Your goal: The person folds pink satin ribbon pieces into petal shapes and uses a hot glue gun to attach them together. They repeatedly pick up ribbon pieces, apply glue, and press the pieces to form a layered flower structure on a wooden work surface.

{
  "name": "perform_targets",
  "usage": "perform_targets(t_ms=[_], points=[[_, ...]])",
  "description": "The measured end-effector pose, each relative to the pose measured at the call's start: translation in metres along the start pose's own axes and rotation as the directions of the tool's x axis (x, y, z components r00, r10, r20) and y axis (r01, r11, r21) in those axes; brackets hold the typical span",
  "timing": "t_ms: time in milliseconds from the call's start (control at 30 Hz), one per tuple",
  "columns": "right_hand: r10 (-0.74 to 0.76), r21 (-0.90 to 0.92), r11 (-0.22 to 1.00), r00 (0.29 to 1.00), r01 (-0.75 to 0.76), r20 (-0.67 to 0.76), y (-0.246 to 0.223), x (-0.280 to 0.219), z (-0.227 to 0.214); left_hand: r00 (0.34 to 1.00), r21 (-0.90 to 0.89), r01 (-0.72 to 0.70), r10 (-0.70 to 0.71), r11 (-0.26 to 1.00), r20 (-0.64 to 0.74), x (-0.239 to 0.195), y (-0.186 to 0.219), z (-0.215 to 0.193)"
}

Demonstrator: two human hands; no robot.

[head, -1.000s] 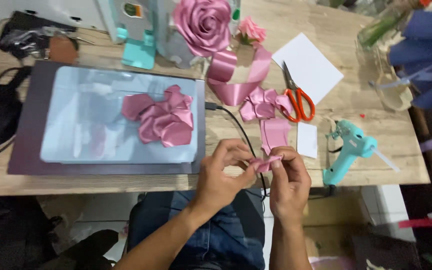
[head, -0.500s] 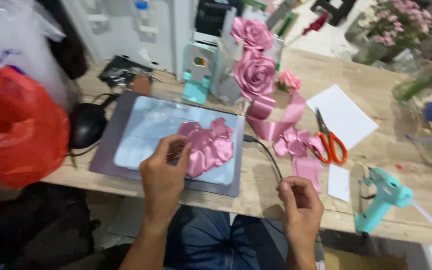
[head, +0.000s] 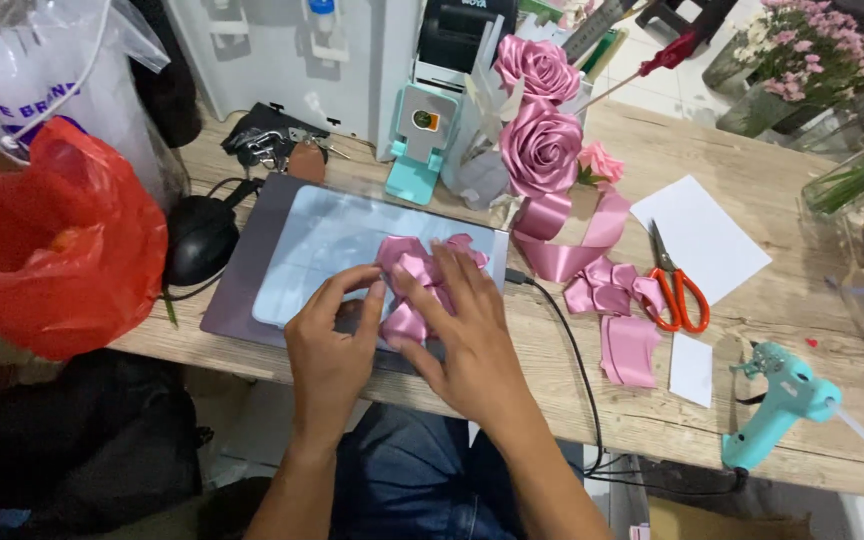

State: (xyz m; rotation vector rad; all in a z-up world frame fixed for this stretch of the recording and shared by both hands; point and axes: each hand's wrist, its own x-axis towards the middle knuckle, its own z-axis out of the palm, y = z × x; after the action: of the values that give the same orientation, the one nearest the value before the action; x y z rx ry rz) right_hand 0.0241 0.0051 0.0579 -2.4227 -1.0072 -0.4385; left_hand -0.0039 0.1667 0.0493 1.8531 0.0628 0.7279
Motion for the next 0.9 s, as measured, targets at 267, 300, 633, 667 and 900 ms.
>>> perform_targets(t_ms=[267, 300, 633, 667, 900], points=[[0.086, 0.055, 0.994, 0.992, -0.092, 0.093, 0.013, 0.004, 0.024, 0.983, 0.314, 0.056, 0.003, 0.948, -0.185, -0.023, -0.027, -0.069], [0.060, 0.034, 0.997, 0.995, -0.063, 0.086, 0.017, 0.002, 0.026, 0.971, 0.468, 0.051, 0.067, 0.882, -0.232, -0.025, -0.026, -0.081], [0.121, 0.188, 0.973, 0.990, -0.133, 0.077, 0.004, 0.006, 0.010, 0.925, 0.360, -0.301, 0.362, 0.883, -0.113, -0.034, 0.022, -0.061], [0.158, 0.321, 0.936, 0.987, -0.142, -0.024, 0.002, 0.002, 0.005, 0.945, 0.226, -0.319, 0.326, 0.920, 0.006, -0.029, 0.020, -0.046], [0.532, 0.401, 0.840, 0.704, -0.366, -0.471, 0.032, -0.066, -0.045, 0.863, -0.005, -0.495, 0.492, 0.869, 0.115, -0.023, 0.055, 0.027]])
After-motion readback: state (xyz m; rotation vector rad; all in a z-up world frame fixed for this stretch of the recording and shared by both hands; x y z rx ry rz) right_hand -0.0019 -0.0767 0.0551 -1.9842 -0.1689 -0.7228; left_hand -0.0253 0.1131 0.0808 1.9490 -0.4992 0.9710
